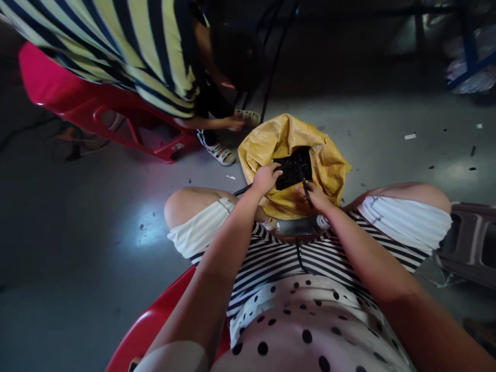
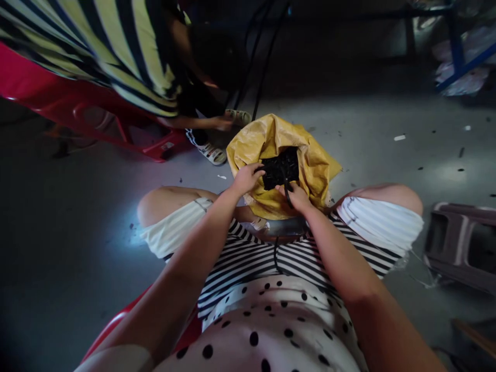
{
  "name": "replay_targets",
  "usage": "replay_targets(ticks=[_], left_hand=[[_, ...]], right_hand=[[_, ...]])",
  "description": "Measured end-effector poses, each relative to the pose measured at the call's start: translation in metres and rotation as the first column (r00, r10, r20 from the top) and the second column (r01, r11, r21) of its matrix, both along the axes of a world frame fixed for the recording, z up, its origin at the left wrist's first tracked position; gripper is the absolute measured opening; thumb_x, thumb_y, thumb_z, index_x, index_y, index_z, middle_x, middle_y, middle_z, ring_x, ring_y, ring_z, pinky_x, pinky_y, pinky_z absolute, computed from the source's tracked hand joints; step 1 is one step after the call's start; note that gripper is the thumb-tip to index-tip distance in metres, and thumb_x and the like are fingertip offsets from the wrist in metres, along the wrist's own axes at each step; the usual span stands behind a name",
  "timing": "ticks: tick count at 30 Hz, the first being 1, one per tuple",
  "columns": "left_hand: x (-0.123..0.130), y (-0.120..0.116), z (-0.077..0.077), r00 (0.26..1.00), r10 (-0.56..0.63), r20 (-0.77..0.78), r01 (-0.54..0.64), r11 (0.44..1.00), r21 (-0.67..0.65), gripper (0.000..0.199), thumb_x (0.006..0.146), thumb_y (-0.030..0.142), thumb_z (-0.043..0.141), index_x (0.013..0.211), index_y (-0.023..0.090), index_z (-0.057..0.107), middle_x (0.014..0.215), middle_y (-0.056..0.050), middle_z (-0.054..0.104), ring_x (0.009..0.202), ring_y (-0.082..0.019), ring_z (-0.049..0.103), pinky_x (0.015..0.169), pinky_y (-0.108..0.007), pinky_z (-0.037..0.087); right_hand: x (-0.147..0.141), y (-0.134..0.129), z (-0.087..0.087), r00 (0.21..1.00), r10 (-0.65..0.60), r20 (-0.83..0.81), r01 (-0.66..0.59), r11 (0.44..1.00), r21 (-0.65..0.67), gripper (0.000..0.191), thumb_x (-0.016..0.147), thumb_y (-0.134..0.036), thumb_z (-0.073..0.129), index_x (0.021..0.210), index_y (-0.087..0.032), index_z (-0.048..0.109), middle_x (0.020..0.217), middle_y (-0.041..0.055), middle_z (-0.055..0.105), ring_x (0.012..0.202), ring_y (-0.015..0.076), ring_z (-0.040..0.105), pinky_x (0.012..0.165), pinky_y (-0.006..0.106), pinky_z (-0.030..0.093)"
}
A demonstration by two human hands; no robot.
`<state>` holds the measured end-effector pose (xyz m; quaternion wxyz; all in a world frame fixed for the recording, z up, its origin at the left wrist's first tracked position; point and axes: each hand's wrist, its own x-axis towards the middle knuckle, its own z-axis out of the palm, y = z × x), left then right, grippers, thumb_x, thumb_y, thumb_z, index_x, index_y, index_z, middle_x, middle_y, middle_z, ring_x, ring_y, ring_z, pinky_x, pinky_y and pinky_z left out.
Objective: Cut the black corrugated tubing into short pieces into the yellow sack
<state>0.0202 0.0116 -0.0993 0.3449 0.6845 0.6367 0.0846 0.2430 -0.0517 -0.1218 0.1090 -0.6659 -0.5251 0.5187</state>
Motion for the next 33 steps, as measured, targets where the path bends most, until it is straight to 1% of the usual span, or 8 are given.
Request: replay_targets(ticks=[3, 8, 12, 17, 22, 29, 33], left_hand=[[0.002, 0.001, 0.004, 1.0, 0.008, -0.013, -0.008, 1.0, 0.001, 0.034, 0.1, 0.023, 0.06, 0.131, 0.017, 0.073, 0.134, -0.011, 0.075, 0.127, -0.026, 0.067, 0.111, -0.035, 0.049], [0.008, -0.003, 0.005, 1.0, -0.017, -0.005, 0.017, 1.0, -0.024, 0.031, 0.099, 0.023, 0.061, 0.127, 0.018, 0.074, 0.132, -0.011, 0.075, 0.125, -0.026, 0.068, 0.11, -0.035, 0.05], [0.01, -0.004, 0.006, 1.0, -0.028, -0.009, 0.028, 0.999, -0.022, 0.03, 0.099, 0.023, 0.062, 0.127, 0.018, 0.074, 0.131, -0.01, 0.075, 0.124, -0.026, 0.068, 0.11, -0.035, 0.05], [0.013, -0.007, 0.008, 0.997, -0.082, -0.011, 0.081, 0.996, -0.027, 0.031, 0.099, 0.022, 0.063, 0.127, 0.018, 0.073, 0.13, -0.01, 0.075, 0.123, -0.026, 0.068, 0.109, -0.034, 0.05], [0.016, -0.009, 0.008, 0.994, -0.109, 0.001, 0.109, 0.994, -0.024, 0.03, 0.097, 0.021, 0.064, 0.125, 0.018, 0.074, 0.129, -0.01, 0.075, 0.122, -0.026, 0.068, 0.109, -0.034, 0.051], [0.017, -0.01, 0.009, 0.993, -0.117, -0.008, 0.117, 0.993, -0.022, 0.032, 0.097, 0.023, 0.063, 0.126, 0.018, 0.074, 0.129, -0.01, 0.075, 0.12, -0.026, 0.068, 0.108, -0.035, 0.051], [0.018, -0.011, 0.007, 0.99, -0.142, -0.022, 0.141, 0.99, -0.028, 0.032, 0.097, 0.022, 0.063, 0.127, 0.018, 0.074, 0.13, -0.011, 0.075, 0.122, -0.026, 0.068, 0.108, -0.034, 0.051]], right_hand=[[-0.007, -0.004, 0.01, 0.994, 0.102, 0.033, -0.1, 0.994, -0.051, 0.052, 0.088, -0.074, 0.062, 0.093, -0.022, 0.062, 0.093, 0.0067, 0.071, 0.087, 0.024, 0.066, 0.079, 0.032, 0.047], [-0.012, -0.004, 0.018, 0.987, 0.151, 0.06, -0.146, 0.986, -0.074, 0.052, 0.089, -0.074, 0.061, 0.09, -0.022, 0.06, 0.091, 0.0059, 0.07, 0.086, 0.0238, 0.065, 0.078, 0.031, 0.046], [-0.013, -0.003, 0.018, 0.986, 0.151, 0.069, -0.146, 0.986, -0.081, 0.053, 0.09, -0.075, 0.059, 0.091, -0.022, 0.061, 0.093, 0.0069, 0.07, 0.088, 0.0239, 0.065, 0.079, 0.031, 0.045], [-0.012, -0.003, 0.019, 0.992, 0.123, 0.034, -0.119, 0.989, -0.087, 0.056, 0.092, -0.076, 0.056, 0.093, -0.021, 0.061, 0.095, 0.0078, 0.071, 0.088, 0.0235, 0.065, 0.078, 0.03, 0.044], [-0.012, -0.003, 0.019, 0.99, 0.131, 0.054, -0.126, 0.987, -0.095, 0.056, 0.092, -0.075, 0.056, 0.098, -0.02, 0.064, 0.099, 0.0093, 0.071, 0.093, 0.0257, 0.066, 0.081, 0.032, 0.045], [-0.014, -0.004, 0.017, 0.989, 0.13, 0.065, -0.126, 0.989, -0.074, 0.056, 0.093, -0.076, 0.055, 0.094, -0.02, 0.065, 0.093, 0.0082, 0.071, 0.088, 0.0246, 0.066, 0.077, 0.031, 0.046], [-0.016, -0.004, 0.018, 0.991, 0.123, 0.058, -0.119, 0.991, -0.065, 0.058, 0.094, -0.077, 0.052, 0.087, -0.02, 0.063, 0.087, 0.0071, 0.07, 0.083, 0.0222, 0.065, 0.072, 0.028, 0.043]])
